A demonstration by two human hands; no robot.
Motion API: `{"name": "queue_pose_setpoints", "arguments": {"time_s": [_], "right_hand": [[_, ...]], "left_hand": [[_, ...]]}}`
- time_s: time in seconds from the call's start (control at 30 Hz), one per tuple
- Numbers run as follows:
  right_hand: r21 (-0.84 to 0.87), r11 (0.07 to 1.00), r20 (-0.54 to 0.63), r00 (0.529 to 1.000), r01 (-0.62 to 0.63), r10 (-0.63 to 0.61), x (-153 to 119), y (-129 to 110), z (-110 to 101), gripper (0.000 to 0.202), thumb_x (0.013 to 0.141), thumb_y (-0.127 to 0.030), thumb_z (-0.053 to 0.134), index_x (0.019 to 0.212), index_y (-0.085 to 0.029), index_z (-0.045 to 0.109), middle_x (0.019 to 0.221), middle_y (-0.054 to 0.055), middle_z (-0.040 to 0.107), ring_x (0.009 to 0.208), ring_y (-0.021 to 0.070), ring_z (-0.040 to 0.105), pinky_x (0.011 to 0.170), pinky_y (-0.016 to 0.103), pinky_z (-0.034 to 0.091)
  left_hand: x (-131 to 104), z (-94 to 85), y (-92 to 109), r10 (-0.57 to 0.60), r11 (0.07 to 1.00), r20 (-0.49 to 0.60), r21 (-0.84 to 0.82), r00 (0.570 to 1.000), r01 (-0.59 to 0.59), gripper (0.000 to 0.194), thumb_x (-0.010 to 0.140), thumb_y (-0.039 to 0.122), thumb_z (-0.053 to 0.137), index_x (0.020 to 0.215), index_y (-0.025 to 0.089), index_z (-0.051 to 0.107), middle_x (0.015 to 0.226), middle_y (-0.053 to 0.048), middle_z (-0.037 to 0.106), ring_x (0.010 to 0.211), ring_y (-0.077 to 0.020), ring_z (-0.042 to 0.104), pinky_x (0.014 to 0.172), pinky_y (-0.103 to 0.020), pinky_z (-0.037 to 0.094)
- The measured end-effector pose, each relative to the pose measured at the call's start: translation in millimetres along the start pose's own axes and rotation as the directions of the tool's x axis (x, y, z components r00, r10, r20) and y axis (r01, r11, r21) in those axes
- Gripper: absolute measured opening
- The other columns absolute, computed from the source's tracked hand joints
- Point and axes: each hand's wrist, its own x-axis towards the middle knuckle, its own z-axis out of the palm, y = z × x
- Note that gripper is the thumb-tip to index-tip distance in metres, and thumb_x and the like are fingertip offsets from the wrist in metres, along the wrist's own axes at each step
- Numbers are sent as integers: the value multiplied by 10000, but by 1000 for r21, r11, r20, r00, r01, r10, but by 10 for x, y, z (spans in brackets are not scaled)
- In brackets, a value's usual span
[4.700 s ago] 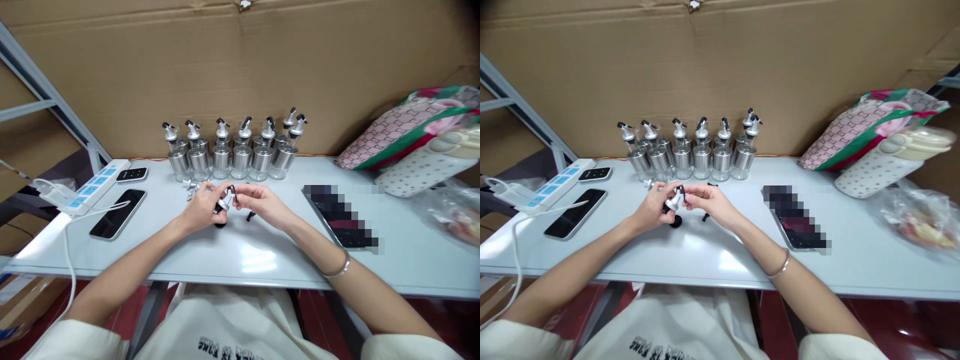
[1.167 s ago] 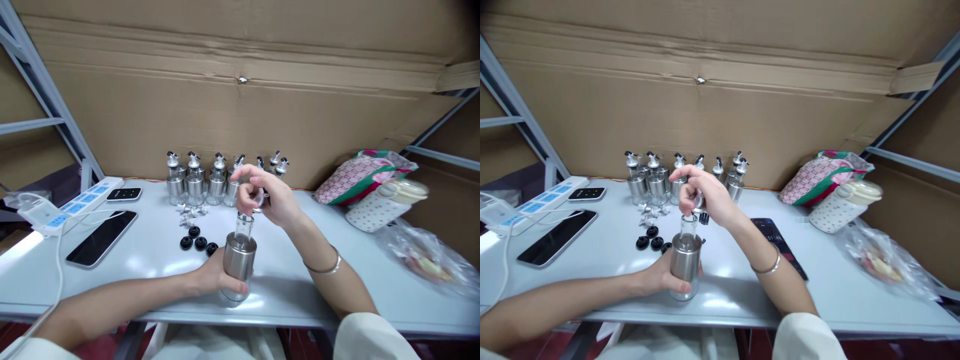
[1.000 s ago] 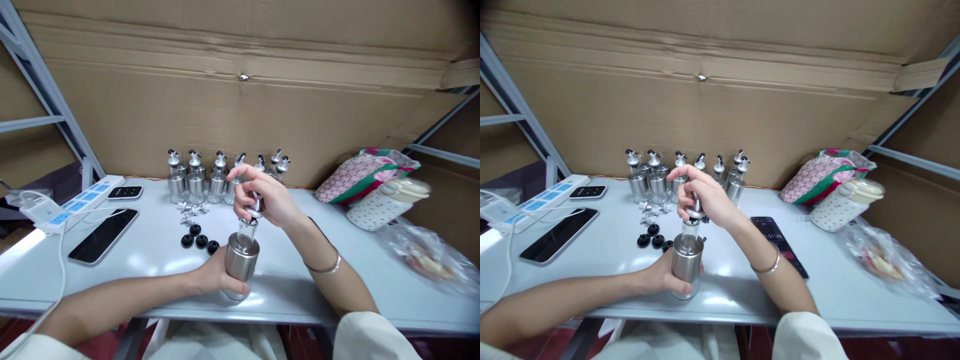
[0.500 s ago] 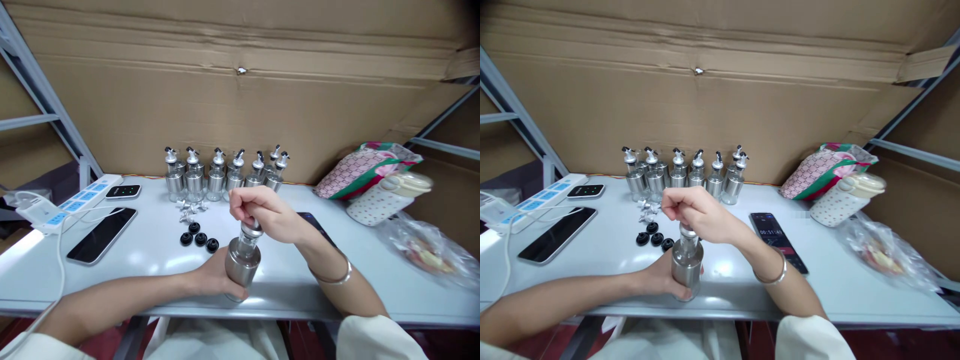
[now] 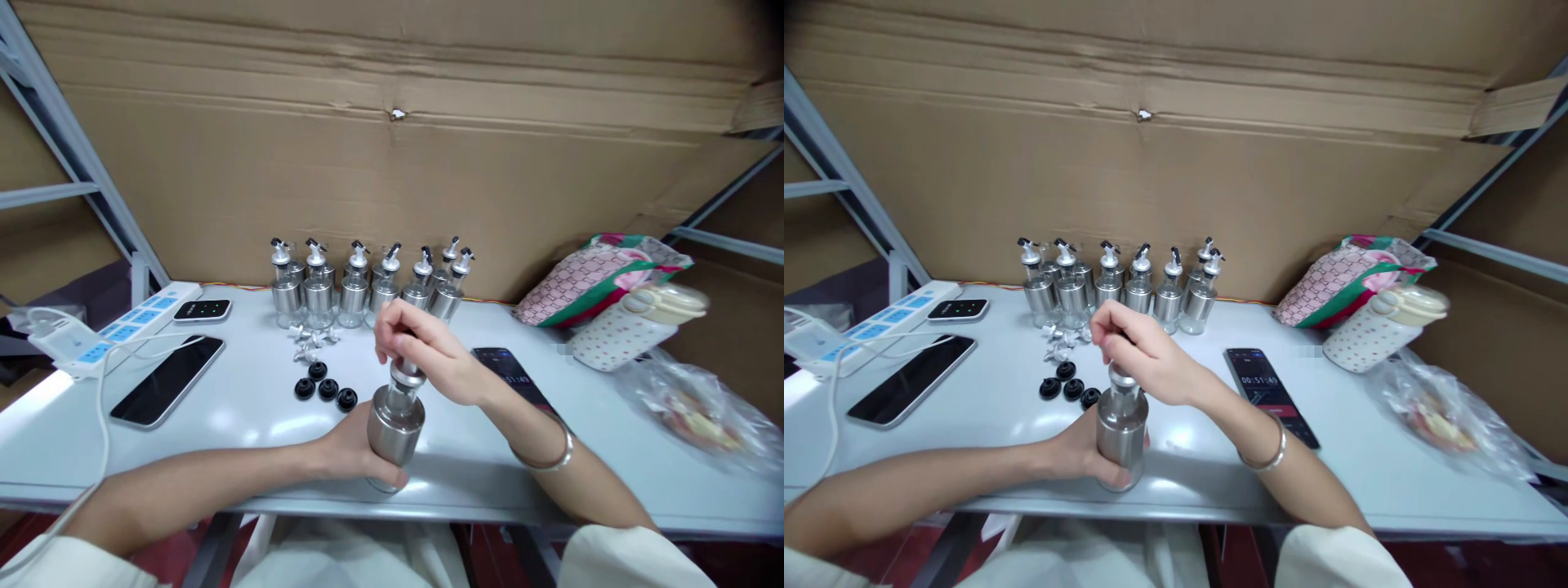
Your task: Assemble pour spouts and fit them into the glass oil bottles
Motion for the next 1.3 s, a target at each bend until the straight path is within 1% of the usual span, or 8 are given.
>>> {"name": "queue_pose_setpoints", "arguments": {"time_s": [0.1, 0.2, 0.33, 0.43, 0.63, 0.9, 1.1, 1.3], "right_hand": [[-345, 938, 137, 988, -19, 71, -21, -97, -106, 403, 763, -272, 688, 1102, -201, 482, 1011, 60, 528, 889, 187, 508, 757, 323, 446], [-420, 904, 187, 968, -76, 168, -78, -185, -204, 419, 818, -268, 657, 1181, -215, 455, 996, 60, 558, 864, 188, 543, 698, 307, 474], [-230, 969, 63, 992, -93, 111, -140, -230, -406, 438, 832, -250, 642, 1219, -242, 438, 1021, 65, 550, 909, 197, 567, 681, 297, 508], [-149, 986, -138, 989, -71, 51, -136, -179, -642, 479, 795, -222, 671, 1212, -263, 440, 1022, 55, 563, 850, 184, 578, 673, 302, 509], [-280, 957, -369, 929, -74, -36, -31, 143, -990, 514, 734, -160, 673, 1163, -276, 416, 1033, 39, 540, 858, 170, 561, 719, 311, 493], [-463, 881, -388, 917, -101, -98, 95, 620, -1051, 397, 760, -173, 571, 1075, -253, 343, 1026, 39, 525, 882, 171, 545, 761, 327, 454], [-547, 821, -345, 937, -161, -47, 202, 1024, -1173, 327, 763, -155, 534, 1031, -220, 357, 1004, 43, 526, 766, 150, 506, 738, 315, 424], [-684, 697, -385, 918, -214, -96, 297, 1199, -1159, 280, 712, -106, 503, 967, -192, 425, 1071, 109, 481, 972, 222, 498, 873, 391, 413]], "left_hand": [[-3, -5, 11, -1, 1000, -78, -24, 997, 0, 402, 529, 283, 799, 819, 130, 566, 774, -19, 571, 721, -147, 508, 673, -287, 395], [-6, -2, -22, 23, 999, -86, -39, 996, -26, 516, 553, 324, 809, 948, 137, 535, 865, -41, 583, 800, -175, 529, 745, -333, 415], [8, 9, -118, 45, 988, -62, -145, 997, -53, 761, 573, 324, 826, 1170, 188, 375, 1095, -88, 533, 953, -215, 558, 868, -408, 407], [29, 11, -155, 19, 975, -33, -222, 999, -26, 747, 670, 343, 773, 1219, 215, 284, 1125, -92, 493, 853, -171, 600, 838, -397, 425], [19, 13, -155, 27, 985, -18, -172, 999, -30, 490, 815, 386, 619, 1169, 189, 342, 971, -34, 498, 735, -126, 599, 790, -354, 426], [21, 19, -163, 11, 984, -38, -176, 999, -18, 379, 849, 390, 554, 1110, 176, 381, 855, 0, 541, 650, -113, 587, 740, -329, 416], [23, 16, -154, 18, 985, -40, -170, 999, -24, 369, 847, 390, 544, 1093, 160, 393, 808, 5, 550, 637, -114, 583, 721, -322, 414], [27, 14, -154, 14, 986, -26, -168, 1000, -18, 336, 848, 377, 544, 1068, 162, 408, 770, 10, 554, 629, -117, 578, 694, -311, 413]]}}
